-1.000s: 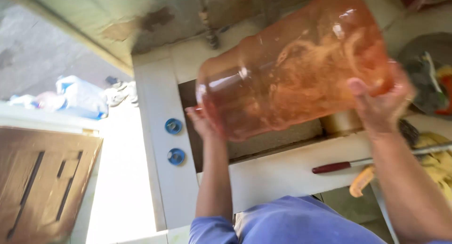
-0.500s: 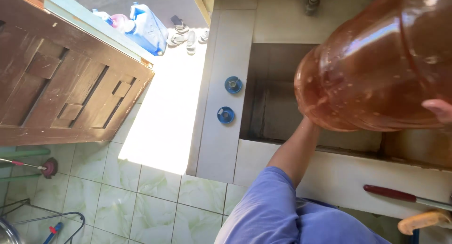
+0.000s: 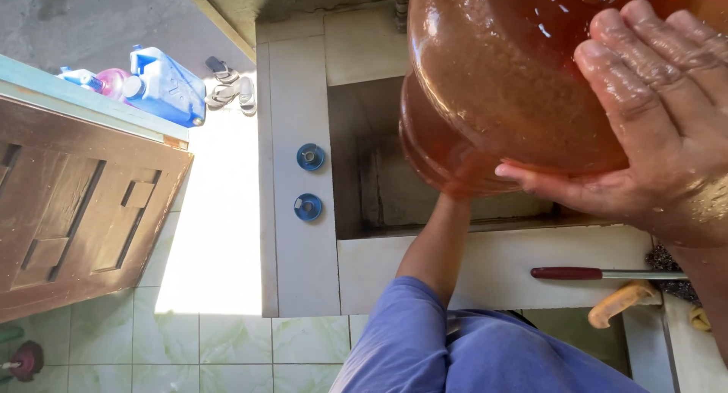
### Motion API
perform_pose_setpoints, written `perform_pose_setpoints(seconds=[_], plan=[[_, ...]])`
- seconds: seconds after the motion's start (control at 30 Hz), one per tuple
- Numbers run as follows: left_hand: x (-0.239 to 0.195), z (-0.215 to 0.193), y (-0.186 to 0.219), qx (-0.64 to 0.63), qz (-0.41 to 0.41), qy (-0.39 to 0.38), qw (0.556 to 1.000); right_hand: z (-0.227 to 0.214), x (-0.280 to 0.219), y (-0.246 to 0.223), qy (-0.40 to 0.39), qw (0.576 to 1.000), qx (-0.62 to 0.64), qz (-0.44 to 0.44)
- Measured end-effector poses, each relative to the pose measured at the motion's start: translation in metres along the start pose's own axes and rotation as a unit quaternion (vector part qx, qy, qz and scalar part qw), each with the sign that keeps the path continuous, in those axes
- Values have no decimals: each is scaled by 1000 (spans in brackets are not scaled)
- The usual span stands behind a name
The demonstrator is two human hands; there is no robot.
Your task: Scrubbing the interior of a large plastic water jug with a long brush and cleaning the cap in a sink.
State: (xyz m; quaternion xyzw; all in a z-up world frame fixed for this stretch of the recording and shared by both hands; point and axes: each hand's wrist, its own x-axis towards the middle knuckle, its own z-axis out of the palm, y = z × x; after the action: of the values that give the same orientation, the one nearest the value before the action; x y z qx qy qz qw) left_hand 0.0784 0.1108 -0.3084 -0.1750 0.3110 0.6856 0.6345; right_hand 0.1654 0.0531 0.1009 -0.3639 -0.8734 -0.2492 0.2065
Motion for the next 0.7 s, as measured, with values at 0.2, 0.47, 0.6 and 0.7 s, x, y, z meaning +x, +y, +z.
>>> perform_pose_setpoints(seconds=[0.2, 0.47, 0.6, 0.7], plan=[[5, -25, 30, -8, -2, -23, 1000, -8, 6, 6, 2, 998, -65, -9], [0, -34, 63, -12, 9, -48, 999, -27, 15, 0, 21, 997, -75, -26], [1, -33, 72, -11, 10, -61, 998, -33, 12, 0, 0, 996, -90, -10], [3, -37, 86, -10, 17, -67, 998, -32, 9, 1, 3, 999, -35, 6]])
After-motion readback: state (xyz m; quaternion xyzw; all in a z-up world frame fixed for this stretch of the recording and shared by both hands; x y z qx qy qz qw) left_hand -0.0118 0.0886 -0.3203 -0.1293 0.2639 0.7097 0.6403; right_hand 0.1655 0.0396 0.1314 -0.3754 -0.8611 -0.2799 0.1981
